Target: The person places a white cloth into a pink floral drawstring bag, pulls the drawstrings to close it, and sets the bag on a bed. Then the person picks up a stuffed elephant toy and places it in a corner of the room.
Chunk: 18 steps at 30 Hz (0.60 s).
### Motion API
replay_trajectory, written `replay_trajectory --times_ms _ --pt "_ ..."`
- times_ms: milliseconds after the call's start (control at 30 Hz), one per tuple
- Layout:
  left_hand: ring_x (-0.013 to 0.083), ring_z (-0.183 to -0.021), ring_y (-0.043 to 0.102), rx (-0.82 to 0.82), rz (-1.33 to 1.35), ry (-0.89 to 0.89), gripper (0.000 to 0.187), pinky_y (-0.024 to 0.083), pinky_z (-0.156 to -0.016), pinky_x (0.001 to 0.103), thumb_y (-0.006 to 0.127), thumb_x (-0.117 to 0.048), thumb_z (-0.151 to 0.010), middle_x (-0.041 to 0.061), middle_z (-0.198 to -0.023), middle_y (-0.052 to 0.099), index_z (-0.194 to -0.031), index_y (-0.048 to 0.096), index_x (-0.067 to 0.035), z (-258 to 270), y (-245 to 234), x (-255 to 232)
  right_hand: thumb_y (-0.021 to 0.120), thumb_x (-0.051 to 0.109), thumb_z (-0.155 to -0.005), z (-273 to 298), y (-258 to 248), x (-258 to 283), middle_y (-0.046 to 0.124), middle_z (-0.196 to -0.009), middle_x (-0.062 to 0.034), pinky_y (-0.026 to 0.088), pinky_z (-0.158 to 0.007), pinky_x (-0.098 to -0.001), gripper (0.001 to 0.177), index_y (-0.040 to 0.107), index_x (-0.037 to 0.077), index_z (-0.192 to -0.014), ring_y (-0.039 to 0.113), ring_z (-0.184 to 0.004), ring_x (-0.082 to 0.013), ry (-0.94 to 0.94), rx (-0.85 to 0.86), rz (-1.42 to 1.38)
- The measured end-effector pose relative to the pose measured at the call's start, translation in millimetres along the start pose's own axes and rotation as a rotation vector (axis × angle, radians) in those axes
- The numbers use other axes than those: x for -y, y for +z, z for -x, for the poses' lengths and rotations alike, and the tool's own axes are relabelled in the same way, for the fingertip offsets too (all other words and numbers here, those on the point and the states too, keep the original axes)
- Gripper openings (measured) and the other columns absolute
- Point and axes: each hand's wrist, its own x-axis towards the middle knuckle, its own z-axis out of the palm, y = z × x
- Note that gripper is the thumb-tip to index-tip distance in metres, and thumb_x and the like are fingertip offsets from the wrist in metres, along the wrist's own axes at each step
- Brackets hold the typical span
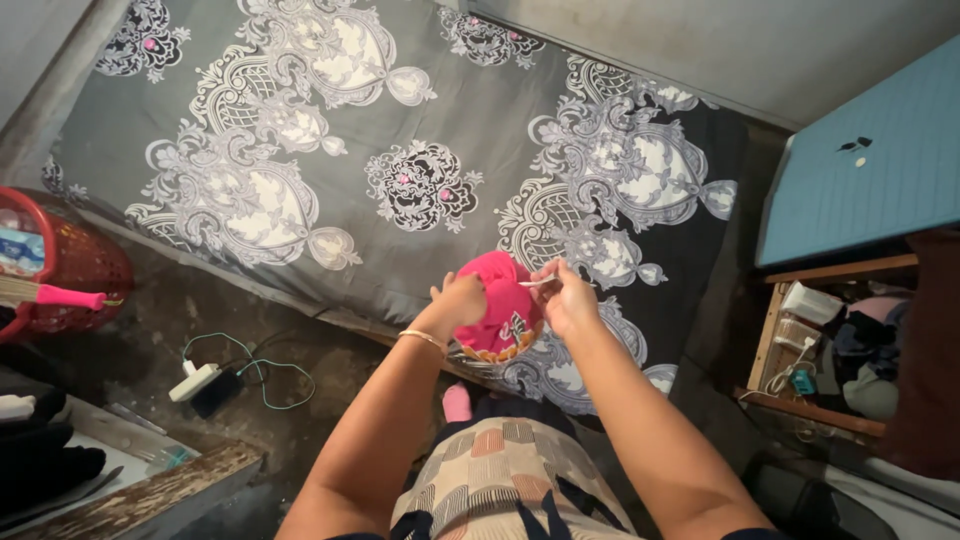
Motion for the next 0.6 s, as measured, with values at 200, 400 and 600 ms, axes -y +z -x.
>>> replay_trajectory --times_ms 200,400,600 --pt "0.0506 -0.146 0.027 -0.112 -0.508 0.231 0.037 0.019 -0.112 0.072 0.056 -0.029 -0.091 0.019 -0.144 0.054 -0.115 0.074 -0.008 48 -34 -18 0.045 0.032 -0.109 6 15 -6 0.065 -0.089 -0.0073 0.053 -0.076 -0.0339 0.03 0.06 0.012 -0.092 0.064 -0.087 -0.0204 0.034 0.0 0.005" --pt "0.0612 -0.142 0.03 -0.012 -0.798 0.22 0.037 0.015 -0.113 0.073 0.054 -0.029 -0.095 0.023 -0.136 0.062 -0.118 0.074 -0.009 60 -88 -53 0.044 0.032 -0.108 20 60 -6 0.066 -0.091 -0.0054 0.053 -0.079 -0.0323 0.032 0.061 0.01 -0.092 0.066 -0.092 -0.0185 0.042 0.106 0.215" --pt "0.0564 -0.145 0.028 0.187 -0.598 0.221 0.044 0.015 -0.114 0.075 0.057 -0.019 -0.091 0.024 -0.14 0.057 -0.133 0.066 -0.01 65 -106 -64 0.044 0.032 -0.11 29 77 -12 0.06 -0.083 -0.0065 0.046 -0.072 -0.0385 0.036 0.063 0.008 -0.092 0.057 -0.076 -0.0191 -0.078 0.214 0.369"
